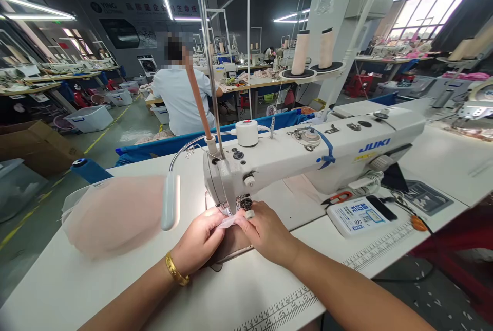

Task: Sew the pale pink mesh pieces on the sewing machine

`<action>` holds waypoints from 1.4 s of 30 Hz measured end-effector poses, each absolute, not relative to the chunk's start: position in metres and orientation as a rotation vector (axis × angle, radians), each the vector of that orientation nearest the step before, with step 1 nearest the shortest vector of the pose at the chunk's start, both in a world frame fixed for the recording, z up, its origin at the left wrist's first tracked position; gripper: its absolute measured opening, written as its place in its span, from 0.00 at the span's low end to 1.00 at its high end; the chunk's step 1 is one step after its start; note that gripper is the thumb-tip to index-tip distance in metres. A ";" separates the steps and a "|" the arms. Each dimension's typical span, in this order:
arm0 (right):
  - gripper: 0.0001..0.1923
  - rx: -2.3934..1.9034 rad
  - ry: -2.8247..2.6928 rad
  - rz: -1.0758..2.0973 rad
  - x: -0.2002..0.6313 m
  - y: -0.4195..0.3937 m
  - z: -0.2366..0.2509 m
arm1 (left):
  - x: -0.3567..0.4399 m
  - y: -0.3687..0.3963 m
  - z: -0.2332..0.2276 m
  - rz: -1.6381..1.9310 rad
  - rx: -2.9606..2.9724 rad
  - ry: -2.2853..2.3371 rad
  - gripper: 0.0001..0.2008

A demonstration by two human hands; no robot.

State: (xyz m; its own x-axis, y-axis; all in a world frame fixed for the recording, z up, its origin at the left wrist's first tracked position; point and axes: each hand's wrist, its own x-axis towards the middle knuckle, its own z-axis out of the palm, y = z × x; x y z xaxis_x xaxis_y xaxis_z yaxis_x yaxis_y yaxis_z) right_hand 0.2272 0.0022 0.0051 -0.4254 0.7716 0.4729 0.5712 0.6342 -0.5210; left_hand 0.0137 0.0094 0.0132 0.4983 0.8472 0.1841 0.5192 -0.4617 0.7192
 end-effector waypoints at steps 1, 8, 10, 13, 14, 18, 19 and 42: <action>0.19 -1.045 -2.167 0.362 0.228 0.002 0.005 | 0.014 0.009 0.013 0.727 2.152 1.110 0.12; 0.17 -0.842 -2.670 0.292 0.243 -0.004 0.014 | 0.010 -0.010 0.003 0.870 2.603 1.010 0.12; 0.15 -0.868 -2.718 0.351 0.246 -0.007 0.020 | 0.009 -0.018 0.003 0.880 2.696 0.960 0.12; 0.15 -0.918 -2.739 0.398 0.246 -0.009 0.026 | 0.008 -0.023 0.006 0.865 2.731 0.919 0.11; 0.16 -0.930 -2.743 0.404 0.246 -0.009 0.027 | 0.008 -0.023 0.006 0.871 2.734 0.925 0.12; 0.15 -0.982 -2.736 0.389 0.244 -0.004 0.025 | 0.007 -0.016 0.006 0.892 2.741 0.959 0.13; 0.15 -0.997 -2.733 0.378 0.244 -0.003 0.024 | 0.007 -0.014 0.006 0.896 2.746 0.965 0.13; 0.12 -1.045 -2.673 0.096 0.239 -0.002 0.013 | 0.004 -0.005 0.003 0.833 2.846 0.950 0.13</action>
